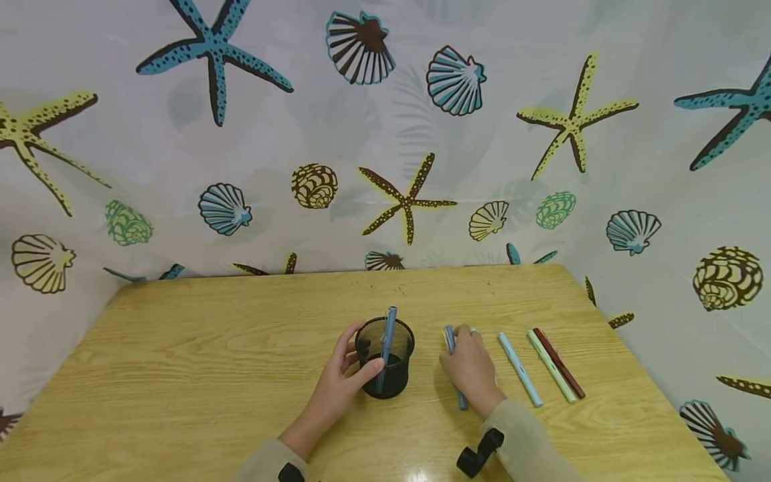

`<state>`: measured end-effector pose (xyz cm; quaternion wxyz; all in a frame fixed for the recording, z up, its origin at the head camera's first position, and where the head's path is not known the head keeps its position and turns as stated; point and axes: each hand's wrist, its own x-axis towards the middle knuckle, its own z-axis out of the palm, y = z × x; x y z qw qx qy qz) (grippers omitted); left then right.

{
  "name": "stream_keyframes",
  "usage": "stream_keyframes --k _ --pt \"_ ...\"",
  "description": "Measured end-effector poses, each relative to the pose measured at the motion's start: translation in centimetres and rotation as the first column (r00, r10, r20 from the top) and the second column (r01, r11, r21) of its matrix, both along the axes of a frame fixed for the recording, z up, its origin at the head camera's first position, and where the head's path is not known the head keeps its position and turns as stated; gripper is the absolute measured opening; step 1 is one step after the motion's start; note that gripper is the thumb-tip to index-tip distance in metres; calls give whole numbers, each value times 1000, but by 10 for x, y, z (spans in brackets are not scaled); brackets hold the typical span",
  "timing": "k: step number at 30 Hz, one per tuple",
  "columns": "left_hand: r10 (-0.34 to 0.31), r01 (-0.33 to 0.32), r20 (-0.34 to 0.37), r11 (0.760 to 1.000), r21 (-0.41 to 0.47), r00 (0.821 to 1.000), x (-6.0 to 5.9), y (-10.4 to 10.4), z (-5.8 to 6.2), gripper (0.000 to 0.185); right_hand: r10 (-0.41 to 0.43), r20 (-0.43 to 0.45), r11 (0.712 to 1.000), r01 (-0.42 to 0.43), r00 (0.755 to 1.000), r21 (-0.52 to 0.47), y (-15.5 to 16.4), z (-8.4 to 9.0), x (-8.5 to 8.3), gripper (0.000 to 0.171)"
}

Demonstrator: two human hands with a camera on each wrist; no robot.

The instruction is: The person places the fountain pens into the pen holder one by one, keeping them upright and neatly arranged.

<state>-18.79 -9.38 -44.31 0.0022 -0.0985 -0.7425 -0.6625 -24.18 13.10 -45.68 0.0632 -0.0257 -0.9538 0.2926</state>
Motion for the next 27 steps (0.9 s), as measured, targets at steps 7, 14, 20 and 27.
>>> stream_keyframes --k 7,14,20,27 --pt "-2 2 -8 1000 4 1000 0 0 -1 64 19 -79 999 -21 997 -28 -1 2 4 40" --pt "-4 4 -8 1000 3 1000 0 0 -1 64 33 -179 998 -43 983 -51 -3 6 8 39" --pt "-5 5 -10 1000 3 1000 0 0 -2 64 55 -258 995 -76 965 -70 -4 11 12 38" --pt "-1 1 -16 1000 -2 1000 0 1 -1 64 79 -336 989 -117 939 -95 -6 15 15 37"
